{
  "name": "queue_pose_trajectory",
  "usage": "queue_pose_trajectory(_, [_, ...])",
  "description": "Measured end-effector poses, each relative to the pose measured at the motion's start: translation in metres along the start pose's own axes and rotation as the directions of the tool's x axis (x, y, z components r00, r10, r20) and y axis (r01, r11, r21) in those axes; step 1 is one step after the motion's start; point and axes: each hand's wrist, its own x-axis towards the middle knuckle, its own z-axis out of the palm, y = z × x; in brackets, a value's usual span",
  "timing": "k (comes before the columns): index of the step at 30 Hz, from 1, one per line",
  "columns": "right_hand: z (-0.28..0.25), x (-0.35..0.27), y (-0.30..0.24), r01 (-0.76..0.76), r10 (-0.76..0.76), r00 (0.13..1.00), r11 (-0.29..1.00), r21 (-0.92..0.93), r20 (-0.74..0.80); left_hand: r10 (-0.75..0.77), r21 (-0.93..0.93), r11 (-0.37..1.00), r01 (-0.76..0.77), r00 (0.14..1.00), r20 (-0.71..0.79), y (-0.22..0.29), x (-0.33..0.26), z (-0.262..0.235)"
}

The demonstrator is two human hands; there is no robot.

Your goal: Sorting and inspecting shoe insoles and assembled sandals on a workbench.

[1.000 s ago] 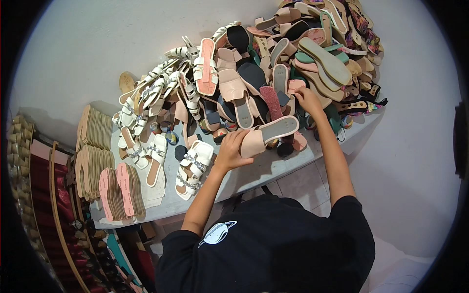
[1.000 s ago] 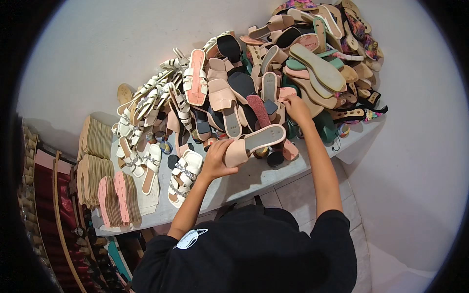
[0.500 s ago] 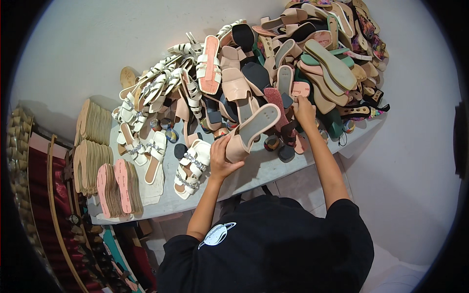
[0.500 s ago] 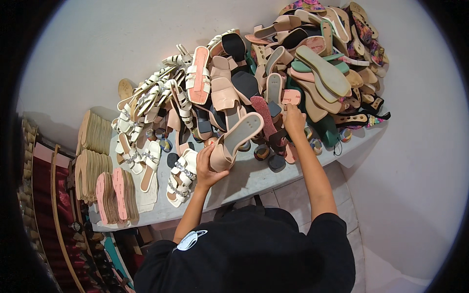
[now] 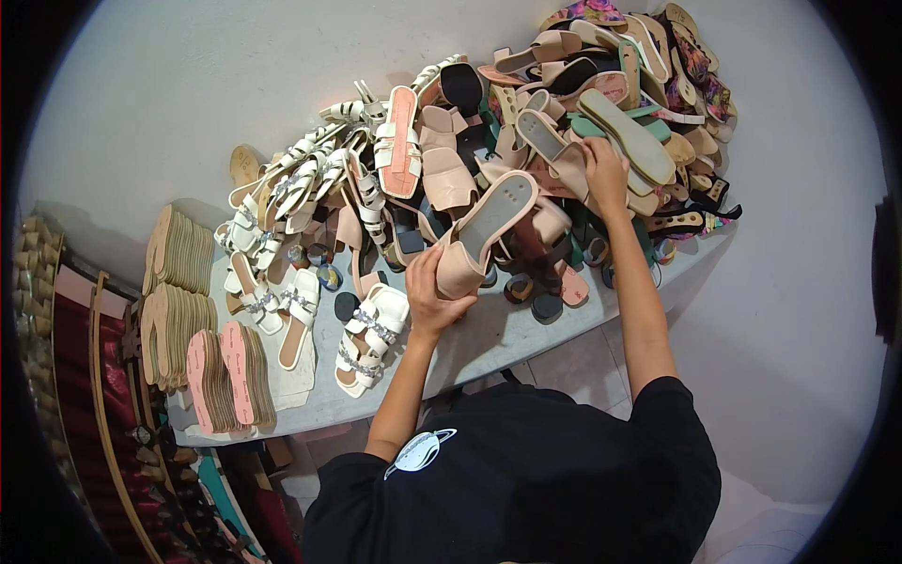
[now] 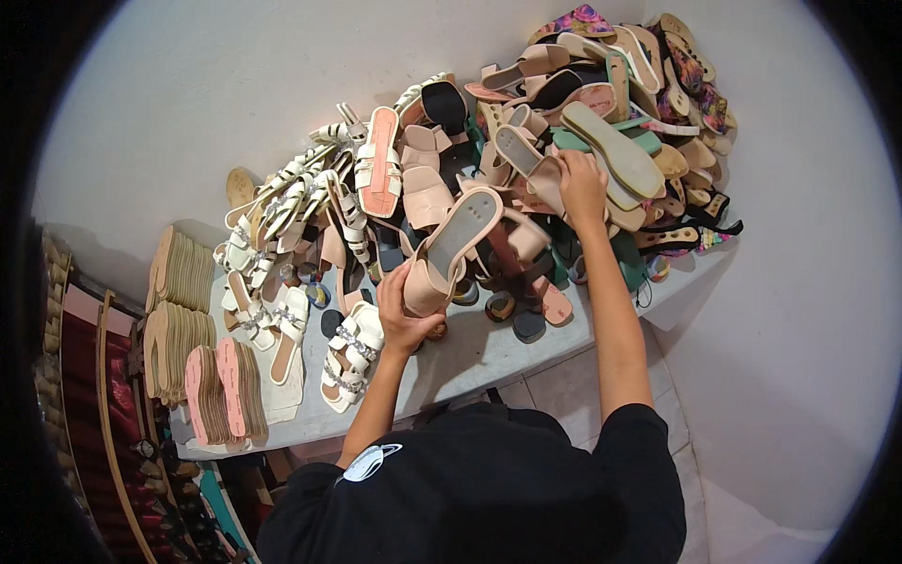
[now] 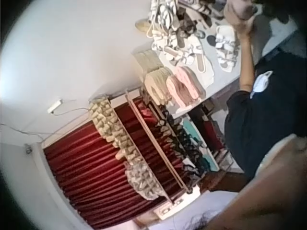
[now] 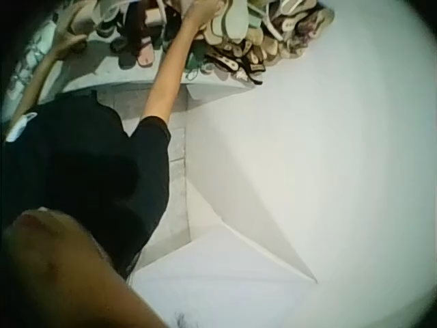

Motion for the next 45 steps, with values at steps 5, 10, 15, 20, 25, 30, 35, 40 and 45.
queue_pose_trajectory(5, [-0.020,0.031,-0.013,0.170,-0.171,0.985,0.983,-0.063,-0.009,0.069,0.024,0.997,-0.069,0.997,-0.021,-0.010,0.017,-0.016])
queue_pose_trajectory(10, [-0.037,0.046,-0.023,0.320,-0.341,0.905,0.940,0.120,0.253,0.181,0.008,0.983,-0.181,0.983,-0.006,-0.017,0.035,-0.047])
queue_pose_trajectory(15, [-0.042,0.043,-0.050,0.365,-0.463,0.815,0.877,0.312,0.349,0.365,0.077,0.926,-0.370,0.928,0.070,-0.030,0.049,-0.083])
queue_pose_trajectory(20, [-0.037,0.043,-0.082,0.334,-0.576,0.710,0.781,0.528,0.404,0.368,0.034,0.927,-0.373,0.925,0.098,-0.027,0.046,-0.103])
queue_pose_trajectory(25, [-0.032,0.038,-0.111,0.300,-0.652,0.637,0.701,0.647,0.411,0.290,0.085,0.952,-0.295,0.955,0.065,-0.027,0.019,-0.121])
queue_pose_trajectory(30, [-0.030,0.019,-0.157,0.238,-0.718,0.583,0.599,0.765,0.381,0.129,0.196,0.974,-0.118,0.990,-0.048,-0.025,-0.001,-0.139])
queue_pose_trajectory(35, [-0.008,0.000,-0.188,0.072,-0.674,0.595,0.586,0.807,0.437,0.072,0.295,0.953,-0.064,0.997,-0.017,-0.016,0.002,-0.171])
queue_pose_trajectory(40, [0.028,-0.034,-0.196,-0.053,-0.672,0.627,0.468,0.882,0.395,-0.013,0.163,0.987,0.005,0.999,0.045,-0.033,-0.023,-0.192])
queue_pose_trajectory(45, [0.062,-0.059,-0.197,-0.147,-0.759,0.375,0.518,0.843,0.532,-0.038,0.225,0.974,-0.010,0.978,0.206,-0.053,-0.042,-0.222])
